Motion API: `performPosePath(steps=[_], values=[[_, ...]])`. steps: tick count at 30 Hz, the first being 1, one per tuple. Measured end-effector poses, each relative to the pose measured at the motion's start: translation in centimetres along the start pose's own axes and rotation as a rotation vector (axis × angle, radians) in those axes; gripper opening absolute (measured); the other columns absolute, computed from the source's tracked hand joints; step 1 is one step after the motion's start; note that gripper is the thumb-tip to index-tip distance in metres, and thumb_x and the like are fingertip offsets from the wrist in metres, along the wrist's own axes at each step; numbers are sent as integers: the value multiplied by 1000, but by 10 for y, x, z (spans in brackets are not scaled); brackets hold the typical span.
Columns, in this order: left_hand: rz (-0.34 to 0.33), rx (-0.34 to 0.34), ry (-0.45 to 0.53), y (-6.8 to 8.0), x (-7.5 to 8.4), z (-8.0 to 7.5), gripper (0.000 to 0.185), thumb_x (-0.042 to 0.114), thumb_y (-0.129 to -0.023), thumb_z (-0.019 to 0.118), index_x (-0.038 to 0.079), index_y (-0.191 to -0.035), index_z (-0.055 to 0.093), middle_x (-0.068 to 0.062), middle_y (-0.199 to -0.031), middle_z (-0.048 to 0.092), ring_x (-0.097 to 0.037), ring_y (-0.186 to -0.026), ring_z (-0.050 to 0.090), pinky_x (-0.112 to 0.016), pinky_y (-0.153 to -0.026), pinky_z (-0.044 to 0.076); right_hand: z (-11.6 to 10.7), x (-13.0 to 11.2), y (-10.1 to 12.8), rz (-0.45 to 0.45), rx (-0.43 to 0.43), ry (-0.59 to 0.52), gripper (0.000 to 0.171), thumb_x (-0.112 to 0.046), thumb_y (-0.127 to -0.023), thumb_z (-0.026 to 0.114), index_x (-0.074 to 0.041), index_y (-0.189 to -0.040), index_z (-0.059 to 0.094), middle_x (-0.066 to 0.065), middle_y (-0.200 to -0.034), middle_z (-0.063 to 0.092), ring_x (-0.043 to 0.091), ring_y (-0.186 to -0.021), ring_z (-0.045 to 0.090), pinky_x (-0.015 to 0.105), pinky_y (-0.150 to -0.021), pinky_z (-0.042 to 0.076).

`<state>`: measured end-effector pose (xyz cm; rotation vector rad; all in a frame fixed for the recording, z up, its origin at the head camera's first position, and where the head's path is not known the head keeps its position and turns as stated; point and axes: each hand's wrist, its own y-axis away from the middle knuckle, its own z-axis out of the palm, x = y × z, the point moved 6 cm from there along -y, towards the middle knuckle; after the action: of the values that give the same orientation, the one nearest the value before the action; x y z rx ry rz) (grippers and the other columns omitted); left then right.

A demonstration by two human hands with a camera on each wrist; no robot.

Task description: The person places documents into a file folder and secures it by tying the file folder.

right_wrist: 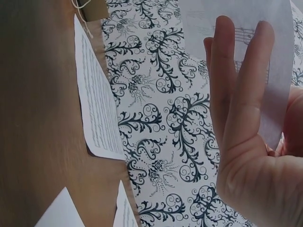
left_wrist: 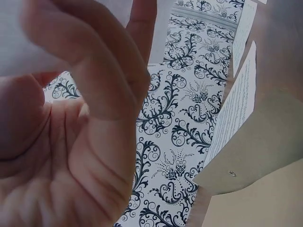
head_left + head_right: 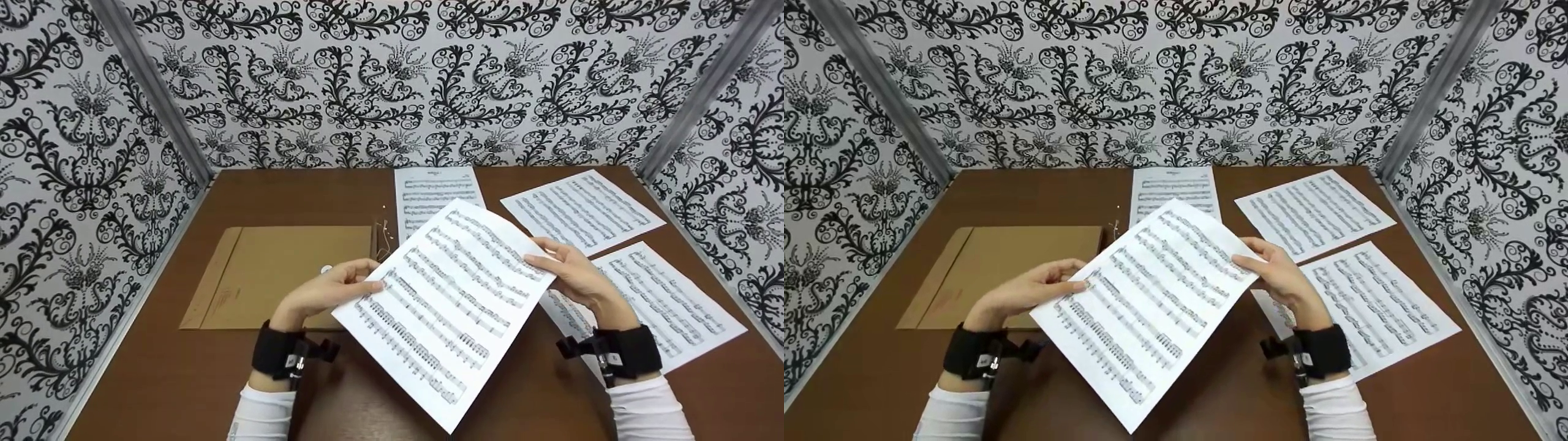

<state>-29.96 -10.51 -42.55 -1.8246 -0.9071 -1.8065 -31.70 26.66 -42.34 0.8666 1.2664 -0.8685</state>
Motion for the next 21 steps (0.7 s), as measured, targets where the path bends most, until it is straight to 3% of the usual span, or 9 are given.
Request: performPosePath(steps=[8, 14, 21], values=[[27, 91, -14, -5, 2, -4, 32, 20, -104, 58, 1, -130, 58, 3, -94, 78, -10, -76, 76, -23, -65, 61, -9, -7, 5, -11, 88, -74, 28, -2, -105, 51, -19, -126, 58, 0, -106, 79, 13, -88, 78, 27, -75, 63], [27, 188, 86, -8, -1, -8, 37, 23, -105, 57, 1, -135, 56, 3, -90, 77, -10, -71, 75, -23, -55, 58, -15, -11, 7, -29, 164, -109, 29, -1, -104, 53, -21, -123, 62, -1, -103, 80, 12, -87, 78, 27, -75, 63], [49, 301, 198, -10, -2, -13, 37, 19, -105, 55, 0, -137, 54, 2, -92, 77, -11, -73, 75, -25, -61, 62, -21, -11, 8, -46, 241, -171, 27, 0, -103, 53, -20, -117, 65, 1, -98, 80, 13, -83, 78, 26, -73, 63]])
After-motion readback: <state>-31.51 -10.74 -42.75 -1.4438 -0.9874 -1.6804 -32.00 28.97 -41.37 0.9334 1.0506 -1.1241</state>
